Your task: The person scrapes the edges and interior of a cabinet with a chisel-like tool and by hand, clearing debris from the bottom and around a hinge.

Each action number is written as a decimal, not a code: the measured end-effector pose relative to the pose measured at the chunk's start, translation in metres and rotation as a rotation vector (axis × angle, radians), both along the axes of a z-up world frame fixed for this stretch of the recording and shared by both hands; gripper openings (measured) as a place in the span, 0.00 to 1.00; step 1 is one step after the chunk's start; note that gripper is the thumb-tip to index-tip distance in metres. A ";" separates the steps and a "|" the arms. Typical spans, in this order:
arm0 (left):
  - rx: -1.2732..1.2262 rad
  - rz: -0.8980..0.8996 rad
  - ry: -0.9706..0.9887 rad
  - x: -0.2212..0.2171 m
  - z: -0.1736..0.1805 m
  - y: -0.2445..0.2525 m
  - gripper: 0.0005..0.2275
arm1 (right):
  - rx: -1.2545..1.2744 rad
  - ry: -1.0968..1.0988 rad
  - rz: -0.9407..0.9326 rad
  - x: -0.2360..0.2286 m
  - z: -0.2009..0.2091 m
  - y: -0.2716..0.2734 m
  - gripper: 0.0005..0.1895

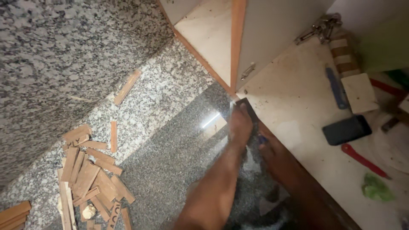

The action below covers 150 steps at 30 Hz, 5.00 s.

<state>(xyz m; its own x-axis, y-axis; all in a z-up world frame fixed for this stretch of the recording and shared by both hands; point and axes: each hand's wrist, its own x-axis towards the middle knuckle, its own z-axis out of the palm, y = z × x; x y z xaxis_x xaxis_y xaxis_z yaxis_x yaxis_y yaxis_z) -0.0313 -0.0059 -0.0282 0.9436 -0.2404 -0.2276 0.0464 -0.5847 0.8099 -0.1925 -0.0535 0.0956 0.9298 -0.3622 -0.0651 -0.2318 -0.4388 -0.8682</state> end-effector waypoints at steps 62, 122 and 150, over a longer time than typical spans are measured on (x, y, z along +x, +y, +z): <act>0.375 -2.066 -0.171 -0.175 0.140 -0.108 0.18 | -0.356 0.816 -0.829 -0.245 -0.019 0.011 0.39; 0.166 -1.664 0.591 -0.385 0.102 -0.022 0.27 | 0.851 -0.295 -1.849 -0.356 -0.090 0.031 0.16; 0.161 -1.651 0.631 -0.388 0.063 -0.039 0.18 | 0.803 -0.399 -1.861 -0.352 -0.075 0.036 0.16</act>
